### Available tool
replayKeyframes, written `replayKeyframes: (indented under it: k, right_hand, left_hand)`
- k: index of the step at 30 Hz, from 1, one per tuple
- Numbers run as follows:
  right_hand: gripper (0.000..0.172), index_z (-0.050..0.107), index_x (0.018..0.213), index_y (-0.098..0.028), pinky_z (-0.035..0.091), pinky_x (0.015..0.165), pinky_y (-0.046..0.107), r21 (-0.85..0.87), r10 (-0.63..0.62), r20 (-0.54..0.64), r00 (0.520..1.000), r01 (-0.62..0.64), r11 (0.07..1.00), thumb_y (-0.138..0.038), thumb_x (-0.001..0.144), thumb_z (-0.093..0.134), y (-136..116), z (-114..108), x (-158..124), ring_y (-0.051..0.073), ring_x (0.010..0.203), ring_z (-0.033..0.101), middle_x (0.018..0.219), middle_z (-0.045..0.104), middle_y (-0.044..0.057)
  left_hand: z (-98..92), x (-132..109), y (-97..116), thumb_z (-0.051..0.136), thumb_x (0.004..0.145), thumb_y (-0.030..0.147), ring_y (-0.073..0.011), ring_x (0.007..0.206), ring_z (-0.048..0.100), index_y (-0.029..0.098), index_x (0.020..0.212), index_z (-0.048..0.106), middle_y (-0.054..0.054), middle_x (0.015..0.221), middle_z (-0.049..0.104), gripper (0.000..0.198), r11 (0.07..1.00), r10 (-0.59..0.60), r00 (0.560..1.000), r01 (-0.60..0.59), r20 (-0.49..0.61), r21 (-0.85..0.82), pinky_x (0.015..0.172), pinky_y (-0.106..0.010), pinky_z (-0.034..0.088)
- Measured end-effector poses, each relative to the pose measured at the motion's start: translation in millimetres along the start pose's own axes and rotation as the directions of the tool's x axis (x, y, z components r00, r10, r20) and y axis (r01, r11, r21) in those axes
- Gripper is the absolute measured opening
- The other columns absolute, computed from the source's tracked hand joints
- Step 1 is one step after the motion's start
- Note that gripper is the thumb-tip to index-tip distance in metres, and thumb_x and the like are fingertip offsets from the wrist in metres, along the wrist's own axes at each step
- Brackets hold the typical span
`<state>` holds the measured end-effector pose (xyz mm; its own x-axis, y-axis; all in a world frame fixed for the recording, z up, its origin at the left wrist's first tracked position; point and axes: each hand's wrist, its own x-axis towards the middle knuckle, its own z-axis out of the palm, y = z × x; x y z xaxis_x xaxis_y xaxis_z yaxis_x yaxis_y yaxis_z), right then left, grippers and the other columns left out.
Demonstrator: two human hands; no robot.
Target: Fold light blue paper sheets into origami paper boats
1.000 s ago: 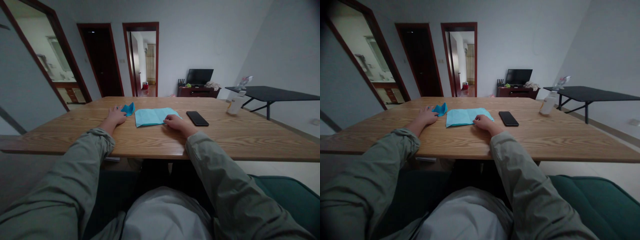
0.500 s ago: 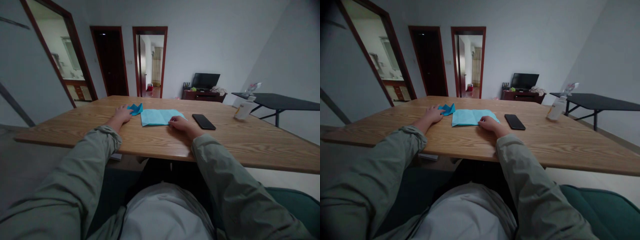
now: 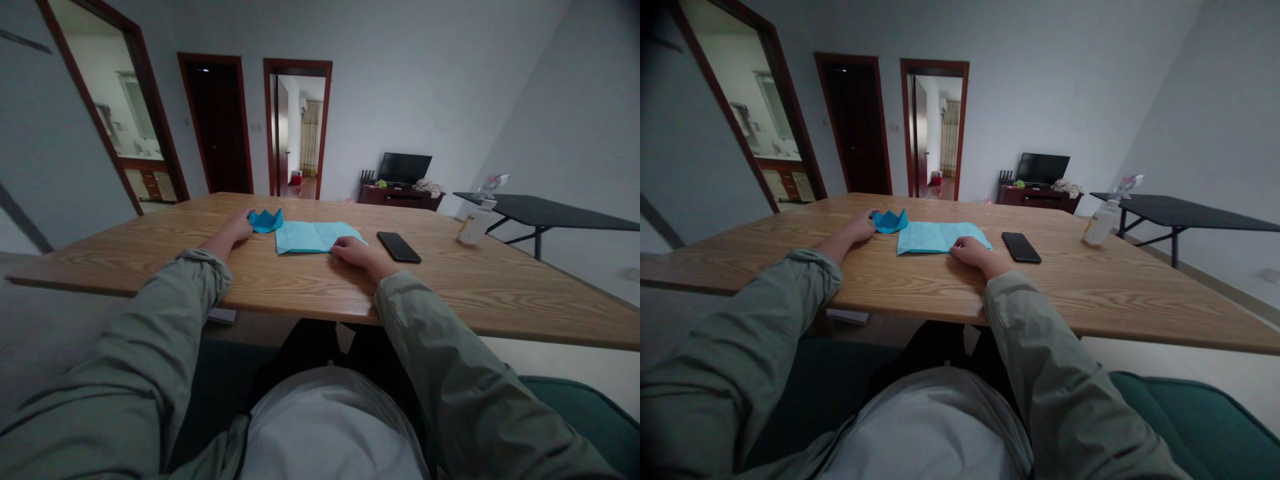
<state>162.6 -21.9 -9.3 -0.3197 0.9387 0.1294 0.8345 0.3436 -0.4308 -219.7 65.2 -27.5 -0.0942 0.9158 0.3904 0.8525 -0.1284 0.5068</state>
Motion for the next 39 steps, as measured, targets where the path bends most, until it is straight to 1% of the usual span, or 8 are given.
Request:
replayKeyframes:
  k: [5, 9, 13, 19, 22, 26, 31, 39]
  right_hand:
    - [0.022, 0.07, 0.095, -0.014, 0.04, 0.062, 0.022, -0.012, -0.004, 0.008, 1.0, 0.004, 1.0, -0.029, 0.089, 0.054, -1, 0, 1, 0.014, 0.067, 0.059, 0.082, 0.071, 0.005]
    - [0.024, 0.07, 0.097, -0.015, 0.041, 0.065, 0.023, -0.034, -0.013, 0.018, 1.0, 0.013, 0.999, -0.031, 0.089, 0.054, 1, 1, 3, 0.014, 0.069, 0.061, 0.084, 0.072, 0.006]
    - [0.025, 0.071, 0.099, -0.015, 0.042, 0.065, 0.023, -0.059, -0.016, 0.031, 0.999, 0.018, 0.998, -0.032, 0.089, 0.055, 0, -1, 4, 0.015, 0.071, 0.061, 0.087, 0.072, 0.006]
    - [0.026, 0.072, 0.099, -0.018, 0.043, 0.069, 0.024, -0.078, 0.013, 0.032, 0.999, -0.011, 0.997, -0.033, 0.088, 0.055, -1, -6, 1, 0.016, 0.072, 0.062, 0.086, 0.073, 0.006]
    - [0.026, 0.072, 0.1, -0.018, 0.044, 0.071, 0.024, -0.085, 0.01, 0.032, 0.999, -0.008, 0.996, -0.032, 0.088, 0.055, -2, -7, 0, 0.017, 0.075, 0.063, 0.091, 0.073, 0.006]
    - [0.026, 0.072, 0.102, -0.017, 0.044, 0.069, 0.024, -0.094, 0.019, 0.048, 0.999, -0.015, 0.995, -0.032, 0.088, 0.054, -2, -7, 1, 0.016, 0.075, 0.062, 0.091, 0.073, 0.006]
    - [0.026, 0.071, 0.101, -0.017, 0.042, 0.065, 0.023, -0.081, 0.013, 0.053, 0.999, -0.008, 0.997, -0.033, 0.088, 0.055, 1, -4, 4, 0.016, 0.074, 0.062, 0.091, 0.073, 0.006]
    - [0.025, 0.072, 0.101, -0.017, 0.043, 0.067, 0.024, -0.081, 0.01, 0.048, 0.999, -0.006, 0.997, -0.031, 0.087, 0.056, 2, -5, 6, 0.016, 0.075, 0.062, 0.093, 0.073, 0.006]
  left_hand:
    - [-14.2, -8, 6, 0.052, 0.074, 0.026, -0.0181, 0.068, 0.058, 0.015, 0.118, 0.061, -0.004, 0.073, 0.062, 0.046, 0.967, -0.036, 0.999, 0.031, -0.016, -0.253, 0.065, -0.028, 0.046]
    - [-18.7, -14, 9, 0.047, 0.068, 0.024, -0.0143, 0.058, 0.05, 0.013, 0.108, 0.064, -0.001, 0.062, 0.055, 0.044, 0.889, -0.023, 1.0, 0.026, 0.011, -0.456, 0.055, -0.024, 0.041]
    - [-8.7, -17, 15, 0.056, 0.063, 0.021, -0.0125, 0.057, 0.048, 0.016, 0.112, 0.065, 0.001, 0.067, 0.057, 0.05, 0.946, 0.067, 0.988, -0.018, 0.141, -0.323, 0.054, -0.023, 0.038]
    - [0.6, -20, 38, 0.068, 0.07, 0.048, -0.0151, 0.063, 0.05, 0.017, 0.081, 0.068, -0.003, 0.069, 0.06, 0.033, 0.974, 0.226, 0.974, -0.226, 0.017, -0.003, 0.055, -0.025, 0.035]
    - [-0.5, -19, 47, 0.056, 0.079, 0.054, -0.0156, 0.062, 0.05, 0.017, 0.088, 0.072, -0.003, 0.066, 0.059, 0.042, 0.963, 0.228, 0.973, -0.221, 0.025, -0.151, 0.055, -0.026, 0.037]
    - [-5.1, -14, 36, 0.05, 0.08, 0.039, -0.0168, 0.065, 0.056, 0.017, 0.101, 0.073, -0.004, 0.072, 0.065, 0.038, 0.96, 0.128, 0.99, -0.14, -0.066, -0.243, 0.059, -0.027, 0.042]
    - [-16.6, -16, 14, 0.061, 0.067, 0.025, -0.0214, 0.083, 0.065, 0.02, 0.088, 0.077, -0.005, 0.093, 0.075, 0.027, 0.995, 0.098, 0.978, -0.096, 0.185, -0.021, 0.076, -0.029, 0.049]
    - [-16.5, -18, 14, 0.064, 0.073, 0.046, -0.0264, 0.093, 0.067, 0.027, 0.099, 0.077, -0.007, 0.105, 0.075, 0.035, 0.963, 0.072, 0.899, -0.175, 0.431, 0.204, 0.085, -0.033, 0.048]
